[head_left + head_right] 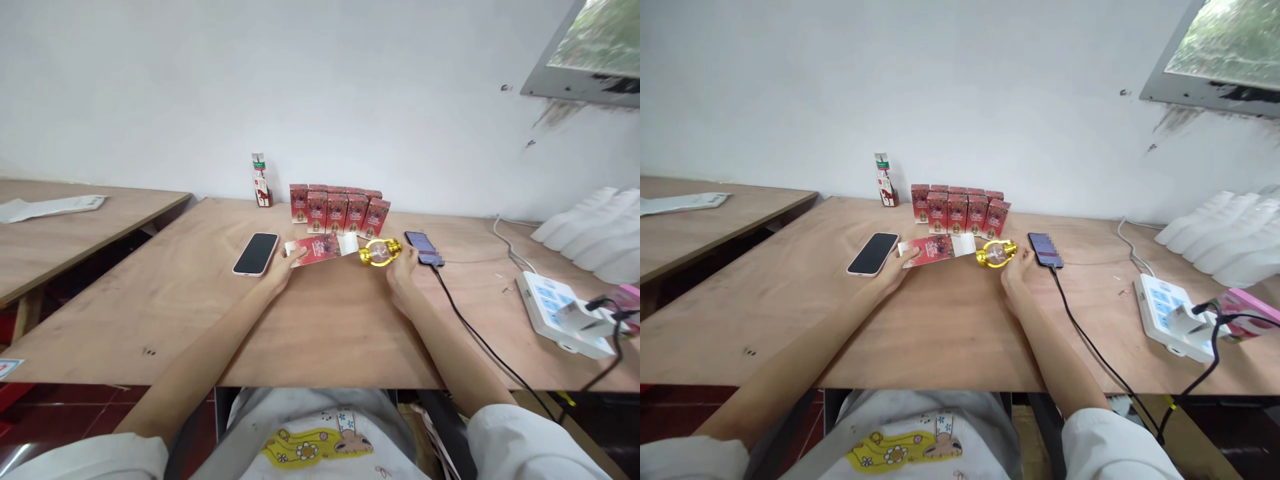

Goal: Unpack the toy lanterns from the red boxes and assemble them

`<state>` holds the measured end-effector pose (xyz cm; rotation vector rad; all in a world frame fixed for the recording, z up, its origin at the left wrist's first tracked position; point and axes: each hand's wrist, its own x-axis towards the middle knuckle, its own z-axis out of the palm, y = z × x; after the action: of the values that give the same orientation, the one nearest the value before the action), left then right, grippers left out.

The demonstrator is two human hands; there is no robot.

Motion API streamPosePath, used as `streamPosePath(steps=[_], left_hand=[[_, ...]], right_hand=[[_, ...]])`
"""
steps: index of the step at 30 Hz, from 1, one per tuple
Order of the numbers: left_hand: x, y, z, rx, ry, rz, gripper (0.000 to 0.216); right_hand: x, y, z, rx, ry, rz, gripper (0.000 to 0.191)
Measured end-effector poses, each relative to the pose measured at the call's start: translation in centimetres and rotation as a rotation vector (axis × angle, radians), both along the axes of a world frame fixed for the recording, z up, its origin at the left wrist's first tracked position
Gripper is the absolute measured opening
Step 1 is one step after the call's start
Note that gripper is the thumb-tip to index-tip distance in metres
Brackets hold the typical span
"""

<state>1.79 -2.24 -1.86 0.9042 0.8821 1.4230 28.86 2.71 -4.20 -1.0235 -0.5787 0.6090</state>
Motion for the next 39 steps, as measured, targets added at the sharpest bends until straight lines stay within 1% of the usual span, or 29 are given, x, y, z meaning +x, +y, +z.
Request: streamPosePath(steps=[3, 5, 8, 11, 13, 15, 16, 17, 18, 19, 21, 22, 23, 24, 26, 29, 32, 35, 39], left_hand=[[-0.2, 0.4, -0.3, -0.001, -0.057, 0.033, 0.046], [-0.5, 0.7, -0.4, -0.064, -0.104, 0.020, 0.049], [-0.7, 0.8, -0.4, -0.178, -0.159, -0.023, 0.058], [-0.5, 0.6, -0.3, -0.213, -0.205, -0.042, 0.059], [-0.3, 0.5, -0.3, -0.228, -0.217, -0.071, 0.058], [-0.1, 0.3, -0.3, -0.246, -0.205, -0.128, 0.058], [0.0, 0.2, -0.4, -0.252, -0.197, -0.163, 0.059], [0.1, 0.2, -0.4, -0.254, -0.190, -0.198, 0.061], [0.2, 0.1, -0.5, -0.253, -0.185, -0.230, 0.063], [0.3, 0.0, -0.5, -0.245, -0.179, -0.261, 0.064], [0.6, -0.2, -0.7, -0.220, -0.160, -0.314, 0.066], [0.8, -0.4, -0.7, -0.209, -0.145, -0.339, 0.065], [1.0, -0.5, -0.7, -0.203, -0.127, -0.365, 0.064], [1.3, -0.7, -0.8, -0.203, -0.109, -0.392, 0.062], [1.8, -1.1, -0.9, -0.217, -0.078, -0.442, 0.057], [2.3, -1.6, -1.1, -0.235, -0.069, -0.477, 0.045], [2.6, -1.8, -1.2, -0.250, -0.098, -0.432, 0.032], [2.5, -1.8, -1.3, -0.271, -0.111, -0.414, 0.027], [2.3, -1.8, -1.3, -0.252, -0.096, -0.434, 0.030]], right_hand=[[0.5, -0.8, 1.2, 0.109, -0.178, -0.132, 0.016], [0.3, -1.5, 1.7, 0.172, -0.325, -0.154, 0.021], [-0.1, -2.1, 1.8, 0.156, -0.476, -0.088, 0.026], [0.0, -2.4, 1.4, 0.113, -0.654, -0.019, 0.029], [0.0, -2.8, 1.2, 0.137, -0.774, -0.058, 0.033], [-0.4, -3.4, 0.9, 0.184, -0.889, -0.125, 0.041], [-0.9, -3.8, 0.8, 0.209, -0.941, -0.129, 0.045], [-1.6, -4.2, 0.6, 0.233, -0.984, -0.095, 0.049], [-2.5, -4.6, 0.5, 0.254, -1.008, -0.026, 0.053], [-3.5, -4.9, 0.3, 0.268, -1.016, 0.078, 0.056], [-5.6, -5.5, -0.1, 0.250, -0.988, 0.366, 0.067], [-6.5, -5.6, -0.3, 0.229, -0.950, 0.526, 0.074], [-7.3, -5.7, -0.5, 0.207, -0.887, 0.653, 0.077], [-7.9, -5.7, -0.6, 0.184, -0.807, 0.754, 0.079], [-8.6, -5.6, -0.7, 0.119, -0.629, 0.871, 0.074], [-8.7, -5.6, -0.5, 0.009, -0.428, 0.952, 0.062], [-8.5, -5.8, -0.1, -0.019, -0.319, 0.948, 0.053], [-8.4, -6.1, 0.4, -0.022, -0.288, 0.926, 0.047], [-8.3, -6.1, 0.5, -0.009, -0.320, 0.924, 0.048]])
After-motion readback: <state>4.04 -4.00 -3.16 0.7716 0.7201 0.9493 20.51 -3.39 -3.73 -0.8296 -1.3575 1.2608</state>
